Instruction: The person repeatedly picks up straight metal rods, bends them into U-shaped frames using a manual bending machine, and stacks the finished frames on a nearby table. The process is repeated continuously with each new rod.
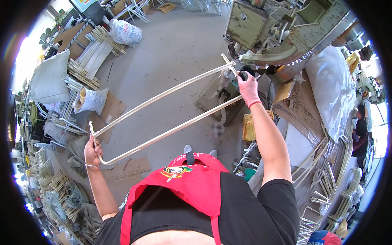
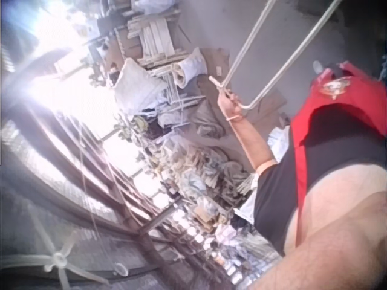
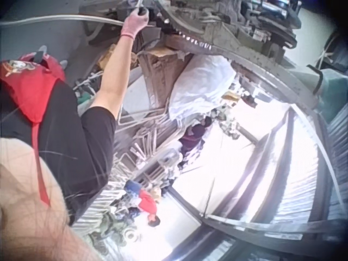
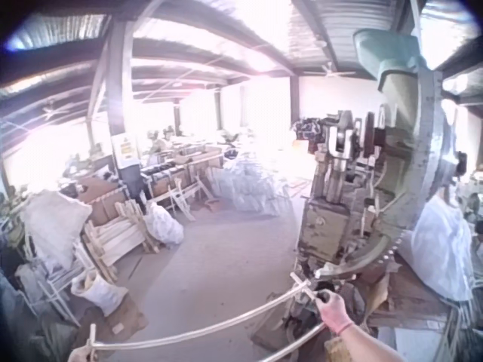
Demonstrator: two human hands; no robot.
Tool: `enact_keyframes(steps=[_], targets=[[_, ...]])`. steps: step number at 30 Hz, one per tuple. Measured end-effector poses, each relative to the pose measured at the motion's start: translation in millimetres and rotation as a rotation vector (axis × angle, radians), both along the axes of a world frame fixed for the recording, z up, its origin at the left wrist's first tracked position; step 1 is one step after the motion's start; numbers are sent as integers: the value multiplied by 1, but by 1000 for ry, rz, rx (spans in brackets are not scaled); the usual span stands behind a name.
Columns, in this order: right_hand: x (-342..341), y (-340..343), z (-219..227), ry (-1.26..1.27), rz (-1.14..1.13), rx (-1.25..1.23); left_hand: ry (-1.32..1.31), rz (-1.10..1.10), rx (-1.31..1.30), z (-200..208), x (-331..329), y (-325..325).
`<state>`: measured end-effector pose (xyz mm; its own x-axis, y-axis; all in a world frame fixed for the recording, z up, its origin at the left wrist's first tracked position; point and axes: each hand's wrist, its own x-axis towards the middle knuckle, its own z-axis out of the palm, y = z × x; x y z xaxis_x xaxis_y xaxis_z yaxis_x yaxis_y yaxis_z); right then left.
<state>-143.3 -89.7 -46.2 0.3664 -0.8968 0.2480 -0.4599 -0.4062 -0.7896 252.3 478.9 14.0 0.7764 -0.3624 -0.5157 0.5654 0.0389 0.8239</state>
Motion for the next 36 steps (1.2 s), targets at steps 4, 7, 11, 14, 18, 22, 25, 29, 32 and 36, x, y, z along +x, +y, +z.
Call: enact_keyframes(steps=[4,7,11,14,18,22,25,29,32,36], targets=[[12,31,22,553,-67,-529,21,14,7,-2,-10,2],[47,67,43,430,234,-688,89,32,-24,-15,-6,11],[93,68,36,449,341,-481,121,8,-29,-20,0,8],[103,65,29,582,340,-462,114,-9,-37,-21,6,4],[111,68,30,749,350,-426,169,-54,-139,-22,11,9],[107,62,18,617,323,-470,232,-50,-221,-7,6,0],[114,69,32,691,322,-400,237,-22,-190,-14,18,-1],[115,66,23,710,326,-390,228,-68,-204,-16,27,1],[117,64,26,714,318,-336,192,-58,-154,-11,31,-7],[115,66,18,657,290,-409,167,-52,-142,-6,29,-10]])
